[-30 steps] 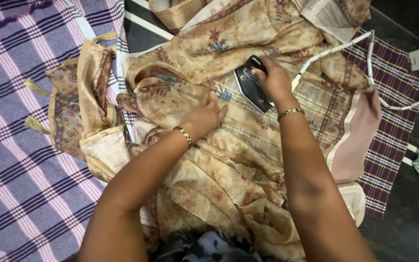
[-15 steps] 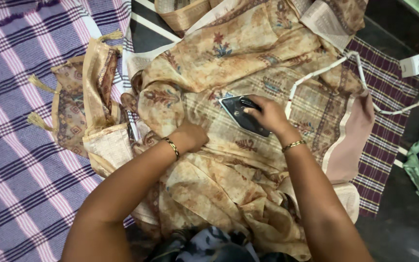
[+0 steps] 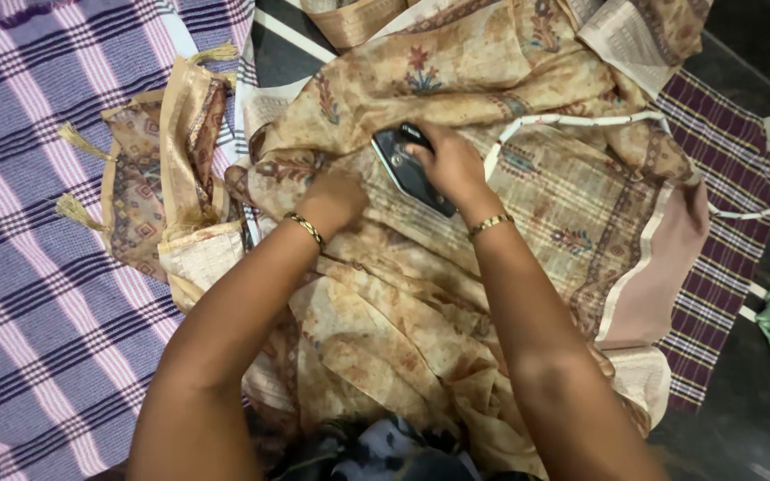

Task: The person irons a large patterned cloth on a plaid-covered ironing board. They repeatedly smooth the fabric with their hands and pass a hot iron over it, frequently repositioning the cloth to cover different areas.

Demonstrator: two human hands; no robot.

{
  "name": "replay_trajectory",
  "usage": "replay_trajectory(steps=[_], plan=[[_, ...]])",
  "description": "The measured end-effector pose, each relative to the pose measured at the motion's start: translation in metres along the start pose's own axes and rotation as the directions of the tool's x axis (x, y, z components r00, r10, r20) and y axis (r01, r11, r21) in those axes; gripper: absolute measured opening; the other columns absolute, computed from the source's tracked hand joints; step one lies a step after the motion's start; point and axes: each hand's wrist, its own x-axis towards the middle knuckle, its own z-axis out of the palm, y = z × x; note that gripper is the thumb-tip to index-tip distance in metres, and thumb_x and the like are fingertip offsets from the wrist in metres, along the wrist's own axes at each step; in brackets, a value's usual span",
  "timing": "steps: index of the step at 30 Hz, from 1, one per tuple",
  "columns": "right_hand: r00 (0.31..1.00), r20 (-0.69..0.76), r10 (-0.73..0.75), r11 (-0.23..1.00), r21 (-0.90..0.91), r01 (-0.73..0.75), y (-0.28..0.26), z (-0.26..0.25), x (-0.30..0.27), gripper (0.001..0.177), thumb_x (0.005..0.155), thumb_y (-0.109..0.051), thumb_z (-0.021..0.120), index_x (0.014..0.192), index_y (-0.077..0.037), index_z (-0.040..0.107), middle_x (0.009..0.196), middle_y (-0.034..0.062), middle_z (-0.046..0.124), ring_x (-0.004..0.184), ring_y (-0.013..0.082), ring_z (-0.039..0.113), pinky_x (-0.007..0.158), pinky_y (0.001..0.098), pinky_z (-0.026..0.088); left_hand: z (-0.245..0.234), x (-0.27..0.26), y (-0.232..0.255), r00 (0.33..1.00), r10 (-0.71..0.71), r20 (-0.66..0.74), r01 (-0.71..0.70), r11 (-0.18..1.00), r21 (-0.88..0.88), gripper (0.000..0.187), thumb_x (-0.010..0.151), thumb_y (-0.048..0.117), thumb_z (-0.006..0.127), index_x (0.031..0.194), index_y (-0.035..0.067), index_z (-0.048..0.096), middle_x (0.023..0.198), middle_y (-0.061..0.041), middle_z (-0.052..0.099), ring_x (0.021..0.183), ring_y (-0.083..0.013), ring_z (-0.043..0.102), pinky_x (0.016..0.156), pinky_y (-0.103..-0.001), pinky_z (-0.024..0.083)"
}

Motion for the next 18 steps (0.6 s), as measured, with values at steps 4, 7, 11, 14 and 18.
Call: replay_trajectory(steps=[4,7,11,14,18], plan=[[0.996,-0.023,0.091,0.995,-0.026,-0.092,-0.010,0.003,0.024,0.043,0.094,-0.030,0.072,0.131,-0.012,0.064,0.120,0.0194,0.070,0.110,0.0405,0.065,0.091,0.0492,0.052,0.050,-0.014,0.008,0.997,0.076,0.015,-0.078,0.986,0.145,0.021,0.090,0.023,0.065,0.103,0.012,0.078,0.118,-0.011,0.070,0.114,-0.0332,0.065,0.093,-0.049,0.054],[0.991,-0.066,0.119,0.992,-0.036,-0.122,-0.010,0.006,0.033,0.042,0.093,-0.029,0.072,0.130,-0.011,0.063,0.117,0.0203,0.070,0.106,0.0416,0.066,0.087,0.0506,0.052,0.074,-0.011,-0.001,0.998,0.066,0.017,-0.068,0.982,0.178,0.023,0.098,0.020,0.059,0.102,0.009,0.079,0.114,-0.013,0.074,0.110,-0.0335,0.070,0.094,-0.047,0.055],[0.993,-0.055,0.107,0.993,-0.048,-0.110,-0.001,0.009,0.031,0.042,0.093,-0.032,0.073,0.129,-0.011,0.064,0.115,0.0216,0.069,0.104,0.0424,0.066,0.086,0.0509,0.052,0.067,-0.020,-0.023,0.999,0.030,-0.044,-0.032,0.998,-0.048,0.035,0.079,0.027,0.067,0.102,0.001,0.074,0.111,-0.019,0.071,0.102,-0.0375,0.069,0.085,-0.046,0.057],[0.995,-0.009,0.101,0.993,-0.060,-0.101,0.001,0.009,0.018,0.042,0.093,-0.034,0.074,0.128,-0.011,0.064,0.114,0.0213,0.070,0.105,0.0418,0.067,0.087,0.0498,0.053,0.044,-0.007,-0.026,0.964,-0.089,0.252,0.125,0.984,-0.130,0.027,0.087,0.019,0.062,0.106,0.004,0.074,0.119,-0.020,0.066,0.110,-0.0372,0.066,0.092,-0.045,0.054],[0.997,-0.052,0.064,0.997,-0.036,-0.065,-0.008,0.004,-0.012,0.042,0.092,-0.033,0.073,0.126,-0.010,0.065,0.115,0.0203,0.070,0.104,0.0420,0.066,0.085,0.0499,0.052,0.023,-0.001,-0.032,0.987,-0.054,-0.149,0.037,0.993,-0.115,0.025,0.100,0.014,0.054,0.111,0.004,0.073,0.124,-0.021,0.068,0.110,-0.0372,0.069,0.090,-0.048,0.056]])
